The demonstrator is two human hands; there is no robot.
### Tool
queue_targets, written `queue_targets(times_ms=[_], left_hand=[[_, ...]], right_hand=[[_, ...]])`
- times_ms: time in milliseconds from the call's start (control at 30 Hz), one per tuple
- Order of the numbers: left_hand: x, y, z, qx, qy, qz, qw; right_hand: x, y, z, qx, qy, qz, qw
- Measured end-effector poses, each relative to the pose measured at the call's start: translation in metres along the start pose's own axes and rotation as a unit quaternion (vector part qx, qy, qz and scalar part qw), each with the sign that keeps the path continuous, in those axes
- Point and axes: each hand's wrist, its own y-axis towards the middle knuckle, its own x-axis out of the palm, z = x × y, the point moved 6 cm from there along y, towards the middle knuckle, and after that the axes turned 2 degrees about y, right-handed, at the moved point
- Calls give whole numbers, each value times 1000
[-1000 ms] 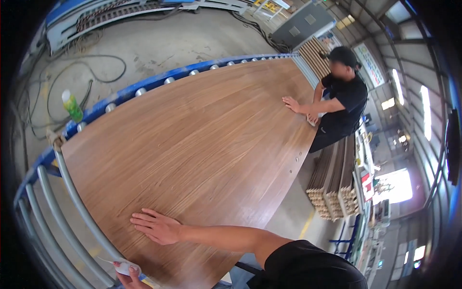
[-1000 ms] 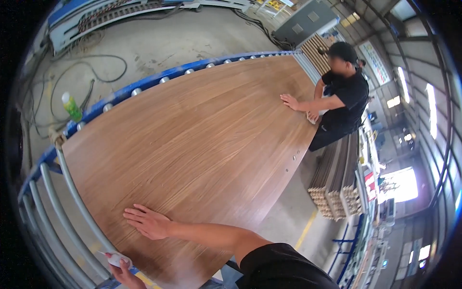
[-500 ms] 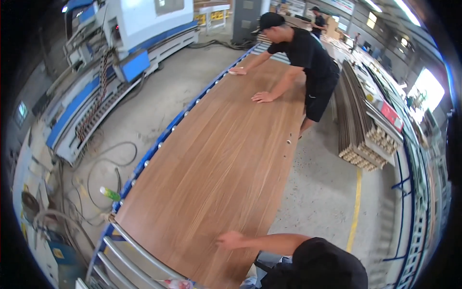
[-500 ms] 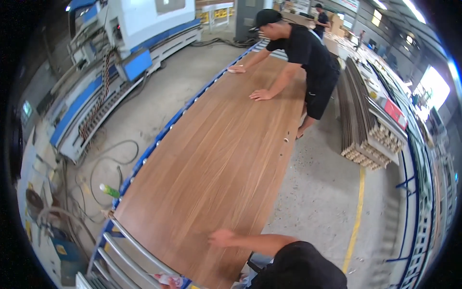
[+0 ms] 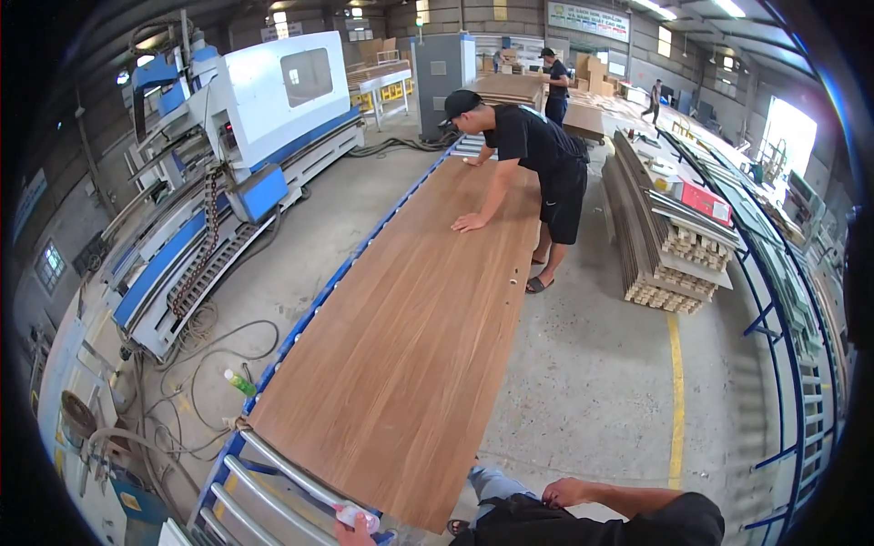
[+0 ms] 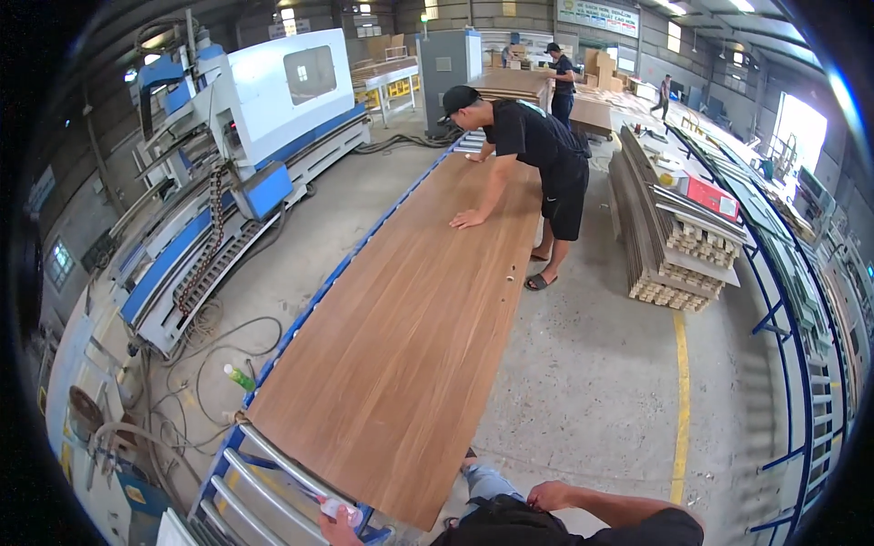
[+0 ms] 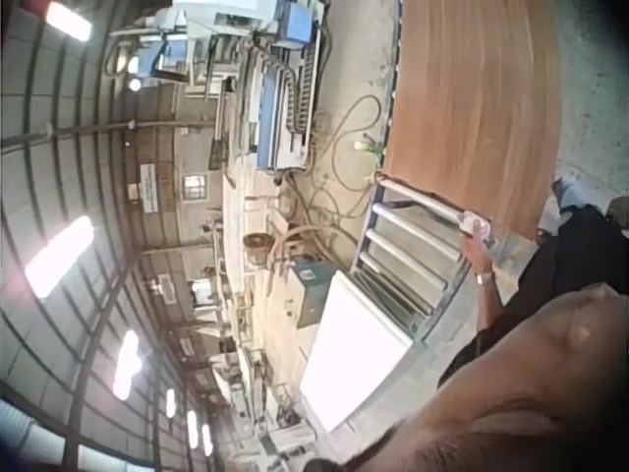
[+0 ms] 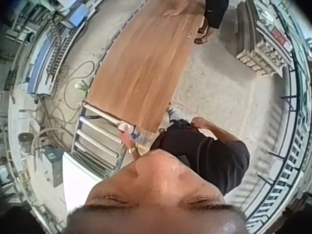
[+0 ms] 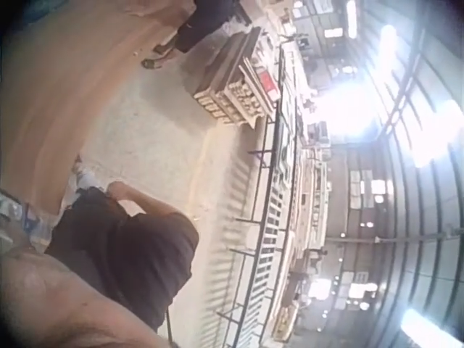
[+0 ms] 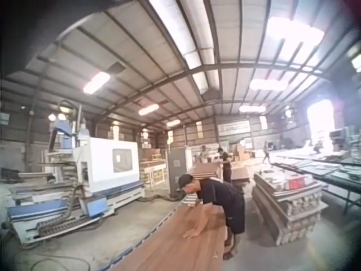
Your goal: Applying industrial glue and trim strips to the edges of wooden furniture panels on an assembly line.
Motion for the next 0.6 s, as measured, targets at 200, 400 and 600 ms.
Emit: queue_targets(times_ms=[200, 400, 600], left_hand=[[19, 14, 15, 29, -292, -57, 954], [4, 6, 33, 61, -352, -28, 934], [-30, -28, 60, 91, -178, 24, 980]], right_hand=[[37, -20, 26, -109, 127, -54, 984], [38, -41, -5, -108, -23, 7, 994], [38, -70, -42, 40, -206, 100, 973]])
